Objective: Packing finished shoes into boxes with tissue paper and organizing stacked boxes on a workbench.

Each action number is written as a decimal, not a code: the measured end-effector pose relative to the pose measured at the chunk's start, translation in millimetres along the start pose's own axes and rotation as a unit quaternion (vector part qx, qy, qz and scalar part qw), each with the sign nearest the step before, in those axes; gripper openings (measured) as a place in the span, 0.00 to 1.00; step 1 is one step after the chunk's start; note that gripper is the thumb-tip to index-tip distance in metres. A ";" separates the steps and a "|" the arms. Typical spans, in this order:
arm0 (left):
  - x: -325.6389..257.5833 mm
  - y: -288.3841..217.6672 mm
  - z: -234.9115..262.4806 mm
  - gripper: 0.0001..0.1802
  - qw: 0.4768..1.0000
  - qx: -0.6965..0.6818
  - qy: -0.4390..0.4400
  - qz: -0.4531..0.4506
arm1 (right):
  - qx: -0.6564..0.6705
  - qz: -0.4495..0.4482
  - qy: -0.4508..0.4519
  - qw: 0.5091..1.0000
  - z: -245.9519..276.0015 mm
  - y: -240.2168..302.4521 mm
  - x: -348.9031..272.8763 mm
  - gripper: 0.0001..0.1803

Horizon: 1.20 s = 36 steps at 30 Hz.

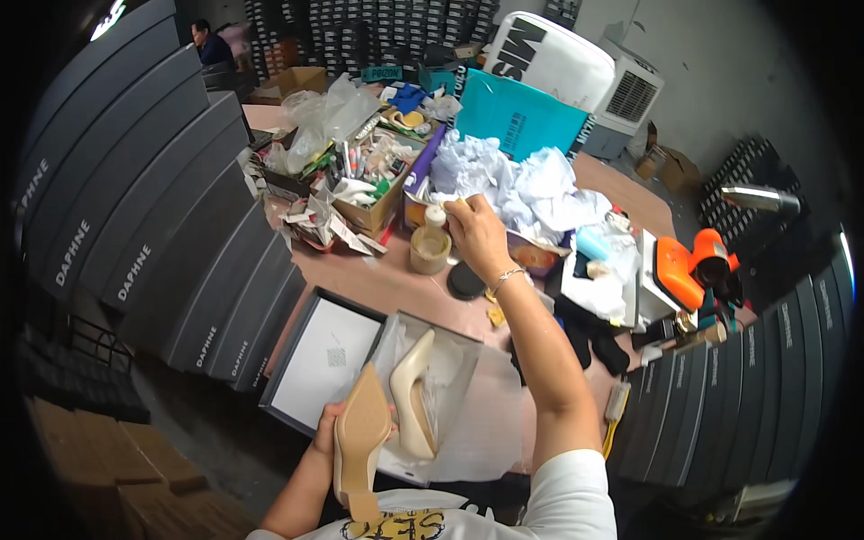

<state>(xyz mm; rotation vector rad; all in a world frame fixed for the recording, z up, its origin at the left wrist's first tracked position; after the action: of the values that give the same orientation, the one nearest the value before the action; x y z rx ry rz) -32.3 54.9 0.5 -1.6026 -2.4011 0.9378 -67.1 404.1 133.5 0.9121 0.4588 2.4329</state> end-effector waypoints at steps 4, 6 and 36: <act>14.7 -10.3 -4.5 0.42 0.999 -0.007 -0.037 0.037 | -0.056 0.038 0.048 0.997 -65.2 -21.2 21.5 0.10; 14.6 -15.1 -6.3 0.41 0.997 -0.012 -0.057 0.045 | -0.031 -0.013 0.060 0.998 -77.1 -18.2 9.8 0.16; -55.2 -46.1 17.7 0.42 0.996 0.049 -0.023 -0.067 | 0.115 -0.106 0.023 0.987 -59.8 3.6 -27.9 0.14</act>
<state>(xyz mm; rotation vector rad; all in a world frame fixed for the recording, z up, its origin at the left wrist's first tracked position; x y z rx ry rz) -52.2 -12.2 24.7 -1.3840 -2.4160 1.0601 -91.0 377.6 77.8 0.8518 0.8253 2.2415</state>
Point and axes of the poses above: each hand's wrist, its own x-axis towards the middle knuckle, its own z-axis out of the back of the hand, y = z × x, the point moved 4 cm from there along x, towards the middle knuckle, and after that the axes turned 13 degrees about -z, right-handed, at the moved point
